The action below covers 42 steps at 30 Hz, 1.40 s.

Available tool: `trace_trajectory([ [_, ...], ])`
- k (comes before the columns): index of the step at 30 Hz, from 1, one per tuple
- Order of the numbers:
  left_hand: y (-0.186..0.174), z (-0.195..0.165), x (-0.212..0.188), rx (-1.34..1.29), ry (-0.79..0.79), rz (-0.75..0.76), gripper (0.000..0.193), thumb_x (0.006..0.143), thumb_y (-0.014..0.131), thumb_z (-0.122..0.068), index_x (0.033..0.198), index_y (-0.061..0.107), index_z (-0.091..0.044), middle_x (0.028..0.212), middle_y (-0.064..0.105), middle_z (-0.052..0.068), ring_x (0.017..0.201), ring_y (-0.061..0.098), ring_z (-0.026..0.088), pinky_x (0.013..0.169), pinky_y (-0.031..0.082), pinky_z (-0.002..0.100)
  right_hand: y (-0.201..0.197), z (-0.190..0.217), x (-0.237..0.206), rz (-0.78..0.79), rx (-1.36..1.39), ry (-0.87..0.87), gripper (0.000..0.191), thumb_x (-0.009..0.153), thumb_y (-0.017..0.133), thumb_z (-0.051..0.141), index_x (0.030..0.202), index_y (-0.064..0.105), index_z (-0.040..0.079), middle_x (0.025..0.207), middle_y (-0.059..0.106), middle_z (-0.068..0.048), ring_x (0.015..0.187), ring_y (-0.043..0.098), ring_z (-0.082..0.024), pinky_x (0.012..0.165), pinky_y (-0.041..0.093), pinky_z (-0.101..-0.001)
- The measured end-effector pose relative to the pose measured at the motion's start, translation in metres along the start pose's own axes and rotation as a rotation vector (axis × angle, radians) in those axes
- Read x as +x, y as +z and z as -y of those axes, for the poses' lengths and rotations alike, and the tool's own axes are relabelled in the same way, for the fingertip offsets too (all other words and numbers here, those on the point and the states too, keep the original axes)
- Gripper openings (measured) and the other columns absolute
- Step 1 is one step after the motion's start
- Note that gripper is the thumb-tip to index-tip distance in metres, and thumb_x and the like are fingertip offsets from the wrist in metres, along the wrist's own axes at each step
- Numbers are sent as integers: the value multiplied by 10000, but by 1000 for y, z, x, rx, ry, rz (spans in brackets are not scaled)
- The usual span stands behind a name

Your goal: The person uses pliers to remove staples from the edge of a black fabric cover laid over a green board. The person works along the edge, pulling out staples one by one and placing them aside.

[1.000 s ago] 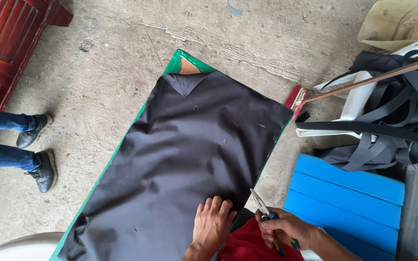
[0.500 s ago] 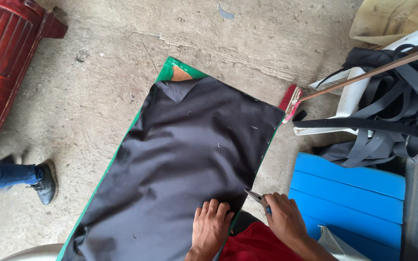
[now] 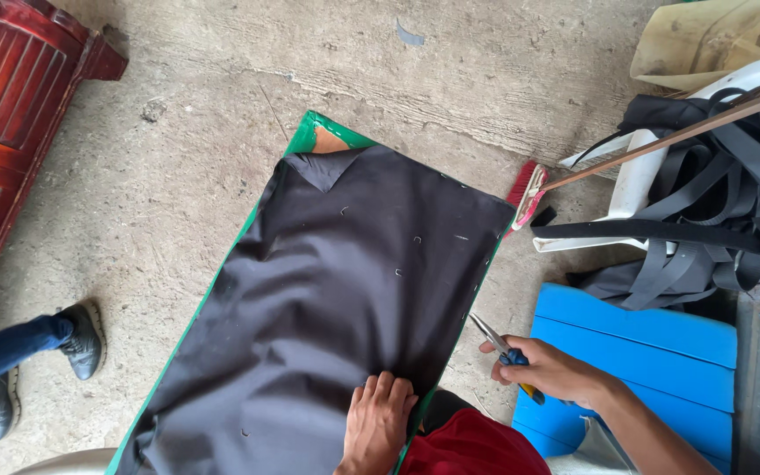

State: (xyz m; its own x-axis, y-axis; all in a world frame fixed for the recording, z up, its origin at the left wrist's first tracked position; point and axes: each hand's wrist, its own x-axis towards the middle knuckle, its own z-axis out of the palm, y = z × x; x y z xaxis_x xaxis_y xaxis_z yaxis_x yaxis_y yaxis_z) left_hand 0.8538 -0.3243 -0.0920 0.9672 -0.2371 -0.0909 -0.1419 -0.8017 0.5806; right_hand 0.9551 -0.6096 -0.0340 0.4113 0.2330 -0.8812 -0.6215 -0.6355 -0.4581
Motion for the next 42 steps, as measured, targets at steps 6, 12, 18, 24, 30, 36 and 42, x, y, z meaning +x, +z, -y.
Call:
trace_trajectory([
  [6, 6, 3, -1, -17, -48, 33, 135, 926, 699, -238, 912, 660, -109, 895, 628, 47, 875, 617, 242, 770, 484, 419, 3, -3, 11, 21, -31, 28, 468, 940, 648, 247, 1406, 608, 238, 1069, 790, -36, 1054, 723, -143, 921, 555, -328],
  [12, 12, 7, -4, -27, -30, 5, 131, 926, 693, -235, 931, 657, -110, 911, 624, 53, 882, 615, 251, 788, 486, 423, 9, -18, 28, -24, -15, -22, 423, 938, 663, 279, 1355, 633, 215, 1026, 782, -51, 1015, 719, -138, 853, 552, -343],
  [18, 14, 12, -5, -41, -72, 64, 128, 928, 687, -247, 944, 650, -125, 932, 613, 45, 918, 604, 254, 811, 474, 422, 10, -39, 42, 540, 851, -88, 337, 1014, 696, 196, 1240, 511, 28, 784, 575, -35, 775, 646, -233, 738, 617, -445],
  [24, 14, 13, -5, -37, -75, 64, 116, 908, 697, -233, 937, 643, -134, 927, 610, 38, 918, 604, 246, 802, 470, 418, 29, -37, 44, 478, 1024, -78, 426, 869, 665, 234, 1235, 543, 54, 847, 694, -98, 768, 701, -263, 895, 638, -473],
  [30, 16, 17, -6, -28, -63, 47, 120, 892, 710, -231, 928, 647, -135, 923, 610, 40, 915, 603, 253, 792, 472, 423, 41, -16, 57, 321, 733, -236, 281, 1091, 647, 269, 1009, 518, 33, 775, 560, -42, 664, 597, -176, 699, 574, -408],
  [36, 24, 19, -5, -27, -55, 12, 123, 883, 721, -230, 907, 648, -134, 896, 613, 31, 893, 617, 239, 783, 481, 409, 61, -20, 57, -449, -150, -271, 213, 1003, 624, 282, 1037, 629, 73, 690, 633, -44, 565, 585, -143, 537, 446, -368],
  [42, 22, 19, -6, -32, -59, 2, 114, 878, 725, -221, 896, 653, -135, 886, 616, 29, 882, 616, 241, 774, 481, 407, 11, -15, 54, -172, 168, -354, 396, 999, 664, 229, 1380, 609, 136, 922, 737, 128, 849, 683, 36, 671, 557, -238],
])
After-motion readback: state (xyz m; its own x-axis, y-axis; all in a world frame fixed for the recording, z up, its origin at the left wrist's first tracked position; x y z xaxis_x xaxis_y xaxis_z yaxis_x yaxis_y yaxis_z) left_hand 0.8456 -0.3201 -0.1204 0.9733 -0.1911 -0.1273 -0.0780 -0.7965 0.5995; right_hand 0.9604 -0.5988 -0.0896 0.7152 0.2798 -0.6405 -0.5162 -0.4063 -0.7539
